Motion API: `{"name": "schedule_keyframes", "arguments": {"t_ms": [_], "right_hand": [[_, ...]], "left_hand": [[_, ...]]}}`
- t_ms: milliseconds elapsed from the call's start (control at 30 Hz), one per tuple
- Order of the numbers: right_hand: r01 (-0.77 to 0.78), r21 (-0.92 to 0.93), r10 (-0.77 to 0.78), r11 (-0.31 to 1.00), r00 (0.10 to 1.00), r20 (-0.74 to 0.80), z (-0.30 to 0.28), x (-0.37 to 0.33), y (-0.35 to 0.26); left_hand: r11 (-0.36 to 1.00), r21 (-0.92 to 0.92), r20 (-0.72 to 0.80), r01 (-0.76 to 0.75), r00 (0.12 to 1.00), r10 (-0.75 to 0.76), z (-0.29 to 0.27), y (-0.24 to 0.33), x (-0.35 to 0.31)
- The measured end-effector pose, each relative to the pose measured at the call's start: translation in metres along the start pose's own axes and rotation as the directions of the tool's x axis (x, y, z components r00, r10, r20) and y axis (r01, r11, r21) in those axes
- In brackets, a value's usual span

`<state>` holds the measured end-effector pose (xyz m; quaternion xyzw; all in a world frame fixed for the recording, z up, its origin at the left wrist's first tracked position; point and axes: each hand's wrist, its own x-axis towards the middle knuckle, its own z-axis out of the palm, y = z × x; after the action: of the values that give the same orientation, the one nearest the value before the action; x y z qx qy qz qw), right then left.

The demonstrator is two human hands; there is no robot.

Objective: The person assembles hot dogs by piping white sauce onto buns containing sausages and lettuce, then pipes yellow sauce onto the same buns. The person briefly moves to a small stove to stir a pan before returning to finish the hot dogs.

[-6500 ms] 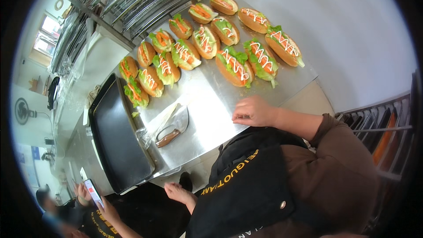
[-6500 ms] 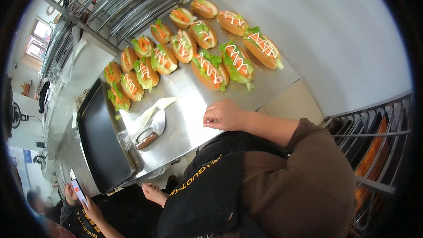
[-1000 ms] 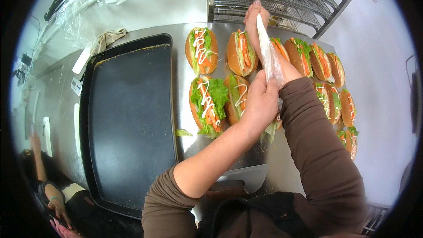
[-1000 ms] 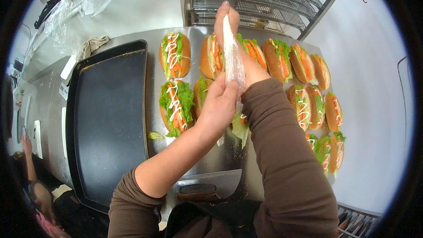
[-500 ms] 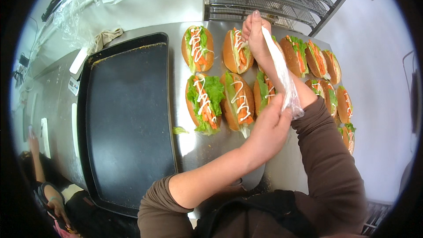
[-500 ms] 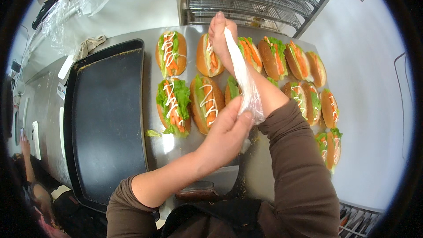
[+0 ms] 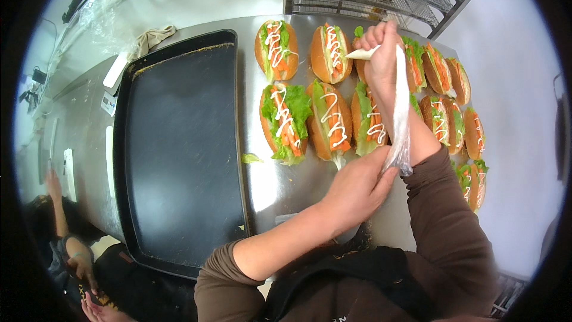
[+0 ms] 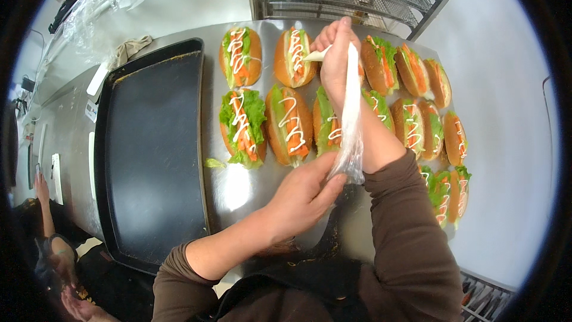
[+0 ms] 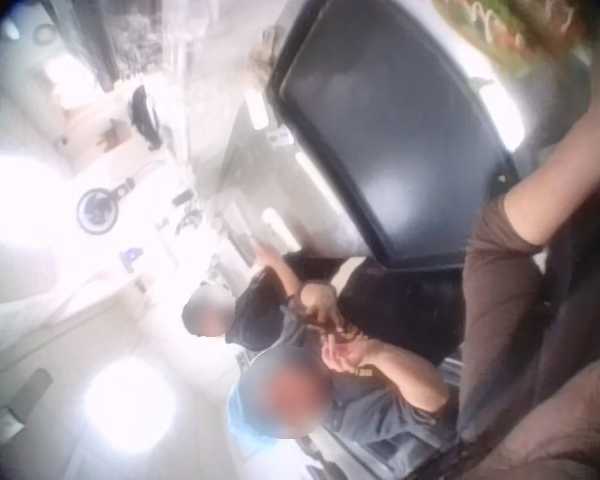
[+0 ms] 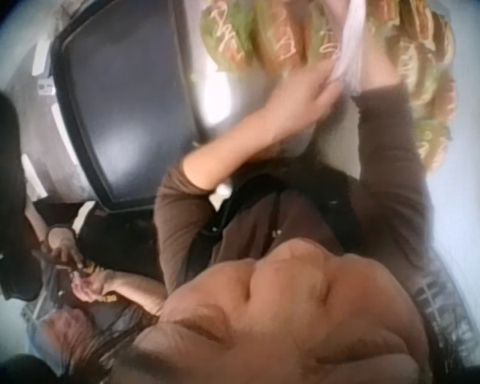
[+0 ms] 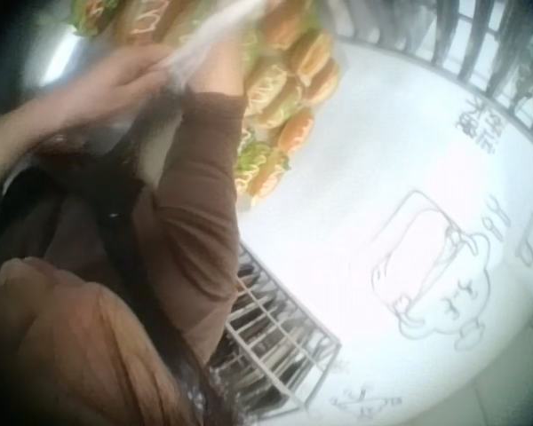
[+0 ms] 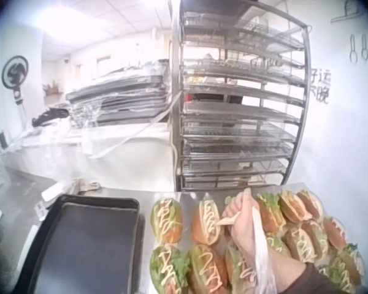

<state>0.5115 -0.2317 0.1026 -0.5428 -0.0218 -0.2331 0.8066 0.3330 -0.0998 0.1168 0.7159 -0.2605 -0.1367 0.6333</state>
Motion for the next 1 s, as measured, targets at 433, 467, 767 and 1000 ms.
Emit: {"name": "schedule_keyframes", "arguments": {"t_ms": [433, 467, 767, 1000], "right_hand": [[-0.036, 0.224, 0.016, 0.974, 0.995, 0.094, -0.013, -0.062, -0.051], [-0.057, 0.224, 0.039, 0.973, 0.996, 0.083, -0.015, -0.065, -0.052], [-0.083, 0.208, 0.078, 0.975, 0.996, 0.031, -0.039, -0.08, -0.05], [-0.092, 0.203, 0.092, 0.975, 0.996, 0.009, -0.043, -0.087, -0.044]], "left_hand": [[0.424, 0.838, 0.129, -0.343, 0.88, 0.456, -0.131, -0.049, 0.018], [0.381, 0.843, 0.182, -0.378, 0.869, 0.459, -0.133, -0.049, 0.021], [0.35, 0.863, 0.236, -0.364, 0.903, 0.358, -0.143, -0.056, 0.029], [0.336, 0.879, 0.207, -0.339, 0.905, 0.371, -0.146, -0.06, 0.03]]}}
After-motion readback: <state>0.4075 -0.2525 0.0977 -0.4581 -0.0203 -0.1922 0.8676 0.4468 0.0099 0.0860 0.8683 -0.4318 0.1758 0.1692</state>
